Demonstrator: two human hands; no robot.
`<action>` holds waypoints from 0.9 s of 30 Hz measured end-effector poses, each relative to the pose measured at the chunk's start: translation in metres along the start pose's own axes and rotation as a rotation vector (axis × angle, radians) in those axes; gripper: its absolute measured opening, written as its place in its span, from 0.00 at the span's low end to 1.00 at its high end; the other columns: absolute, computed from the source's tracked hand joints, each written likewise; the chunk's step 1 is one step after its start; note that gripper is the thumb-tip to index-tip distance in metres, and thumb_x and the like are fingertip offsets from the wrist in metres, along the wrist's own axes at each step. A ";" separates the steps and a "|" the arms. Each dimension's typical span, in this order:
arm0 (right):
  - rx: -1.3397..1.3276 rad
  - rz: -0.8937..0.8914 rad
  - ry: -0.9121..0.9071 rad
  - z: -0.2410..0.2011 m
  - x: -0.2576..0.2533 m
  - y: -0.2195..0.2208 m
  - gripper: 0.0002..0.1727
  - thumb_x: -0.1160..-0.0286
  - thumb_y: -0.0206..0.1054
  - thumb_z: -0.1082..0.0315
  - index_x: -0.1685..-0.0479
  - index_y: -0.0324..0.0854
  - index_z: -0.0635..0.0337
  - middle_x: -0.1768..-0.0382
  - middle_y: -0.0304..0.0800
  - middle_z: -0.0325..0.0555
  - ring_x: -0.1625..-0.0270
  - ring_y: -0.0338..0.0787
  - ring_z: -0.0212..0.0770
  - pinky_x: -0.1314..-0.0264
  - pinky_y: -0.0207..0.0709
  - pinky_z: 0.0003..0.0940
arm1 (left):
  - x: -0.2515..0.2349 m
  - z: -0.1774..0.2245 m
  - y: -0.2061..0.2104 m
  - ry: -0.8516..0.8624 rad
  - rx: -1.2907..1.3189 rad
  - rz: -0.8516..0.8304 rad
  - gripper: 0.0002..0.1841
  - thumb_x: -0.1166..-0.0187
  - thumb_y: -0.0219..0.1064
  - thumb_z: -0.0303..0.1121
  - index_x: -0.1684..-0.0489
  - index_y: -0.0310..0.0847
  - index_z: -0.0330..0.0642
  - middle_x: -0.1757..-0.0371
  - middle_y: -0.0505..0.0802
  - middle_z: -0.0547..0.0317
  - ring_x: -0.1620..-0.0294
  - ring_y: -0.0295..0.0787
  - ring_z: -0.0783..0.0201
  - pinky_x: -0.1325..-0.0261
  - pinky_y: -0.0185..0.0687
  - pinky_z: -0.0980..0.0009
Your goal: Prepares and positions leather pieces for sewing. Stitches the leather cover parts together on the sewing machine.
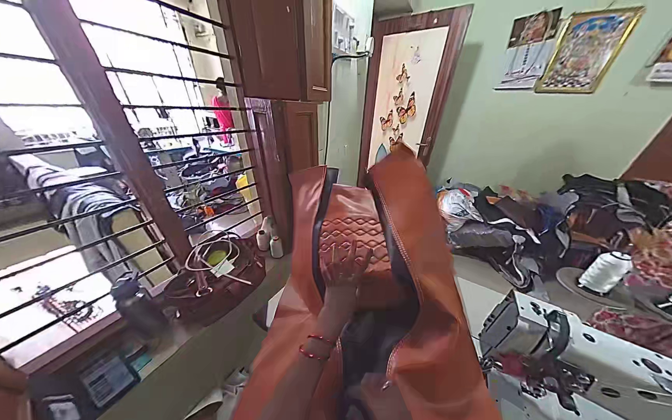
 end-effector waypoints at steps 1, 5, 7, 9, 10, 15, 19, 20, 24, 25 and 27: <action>0.162 0.225 0.038 0.035 -0.012 0.002 0.15 0.21 0.67 0.59 0.42 0.92 0.52 0.39 0.95 0.45 0.29 0.87 0.56 0.28 0.73 0.65 | -0.002 0.008 0.021 -0.044 0.046 -0.118 0.45 0.28 0.72 0.42 0.06 0.54 0.68 0.05 0.57 0.48 0.09 0.44 0.22 0.22 0.36 0.14; 0.311 0.381 0.440 0.160 -0.025 -0.021 0.32 0.19 0.55 0.41 0.21 0.80 0.43 0.18 0.77 0.40 0.13 0.70 0.59 0.15 0.54 0.72 | 0.040 0.007 0.112 -0.187 0.164 -0.644 0.39 0.19 0.51 0.66 0.05 0.48 0.72 0.03 0.53 0.56 0.05 0.33 0.29 0.18 0.20 0.18; 0.250 0.400 0.577 0.208 -0.018 -0.022 0.36 0.18 0.53 0.38 0.17 0.75 0.48 0.15 0.73 0.46 0.10 0.61 0.63 0.14 0.47 0.74 | 0.050 -0.003 0.139 -0.186 0.158 -0.644 0.35 0.17 0.43 0.66 0.09 0.60 0.72 0.05 0.60 0.60 0.05 0.41 0.32 0.15 0.21 0.21; 0.293 0.408 0.626 0.235 -0.018 -0.020 0.39 0.18 0.51 0.36 0.16 0.75 0.51 0.15 0.73 0.49 0.10 0.62 0.63 0.13 0.48 0.73 | 0.039 -0.010 0.152 -0.169 0.157 -0.645 0.34 0.17 0.40 0.66 0.10 0.62 0.73 0.06 0.62 0.62 0.05 0.44 0.33 0.15 0.21 0.22; 0.327 0.382 0.621 0.239 -0.024 -0.020 0.40 0.19 0.50 0.34 0.15 0.73 0.49 0.14 0.72 0.49 0.09 0.62 0.62 0.12 0.47 0.72 | 0.032 -0.014 0.156 -0.164 0.160 -0.652 0.34 0.17 0.40 0.65 0.10 0.62 0.73 0.06 0.62 0.62 0.06 0.45 0.34 0.15 0.21 0.22; 0.459 0.305 0.532 0.251 -0.054 -0.022 0.49 0.26 0.42 0.20 0.07 0.60 0.37 0.08 0.60 0.42 0.06 0.53 0.57 0.10 0.36 0.74 | 0.003 -0.026 0.174 -0.154 0.156 -0.620 0.32 0.15 0.40 0.62 0.12 0.68 0.69 0.09 0.69 0.64 0.06 0.51 0.37 0.13 0.24 0.25; 0.424 0.145 0.533 0.250 -0.046 -0.024 0.46 0.22 0.42 0.24 0.04 0.50 0.33 0.05 0.50 0.37 0.04 0.48 0.53 0.09 0.35 0.72 | 0.018 -0.020 0.168 -0.136 0.091 -0.616 0.34 0.15 0.37 0.62 0.10 0.64 0.67 0.08 0.67 0.62 0.06 0.50 0.37 0.12 0.23 0.26; 0.407 0.124 0.530 0.245 -0.040 -0.024 0.46 0.22 0.42 0.24 0.04 0.50 0.32 0.05 0.50 0.37 0.04 0.47 0.53 0.09 0.34 0.71 | 0.027 -0.017 0.163 -0.127 0.081 -0.593 0.35 0.15 0.36 0.62 0.10 0.64 0.66 0.08 0.67 0.60 0.06 0.49 0.35 0.13 0.23 0.25; 0.386 0.067 0.514 0.197 0.026 -0.014 0.44 0.20 0.40 0.25 0.05 0.53 0.32 0.06 0.54 0.35 0.03 0.47 0.52 0.08 0.35 0.70 | 0.092 0.014 0.110 -0.094 0.033 -0.617 0.36 0.15 0.39 0.61 0.09 0.63 0.60 0.08 0.67 0.50 0.08 0.51 0.29 0.15 0.29 0.22; 0.378 0.091 0.493 0.181 0.053 -0.010 0.43 0.20 0.41 0.25 0.06 0.56 0.32 0.07 0.57 0.34 0.04 0.49 0.52 0.08 0.38 0.71 | 0.110 0.028 0.083 -0.080 0.018 -0.649 0.35 0.16 0.43 0.60 0.10 0.66 0.57 0.10 0.69 0.47 0.10 0.56 0.28 0.16 0.37 0.22; 0.310 0.128 0.441 0.141 0.114 -0.003 0.38 0.16 0.48 0.31 0.09 0.63 0.35 0.09 0.63 0.37 0.06 0.54 0.57 0.11 0.42 0.75 | 0.141 0.057 0.015 -0.032 -0.001 -0.754 0.35 0.19 0.53 0.59 0.17 0.74 0.50 0.18 0.78 0.38 0.19 0.70 0.25 0.21 0.56 0.24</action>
Point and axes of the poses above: each hand's wrist, its own x-axis away from the middle knuckle, its own y-axis out of the palm, z = x × y, the point moved 1 cm from there along -x, towards the middle knuckle
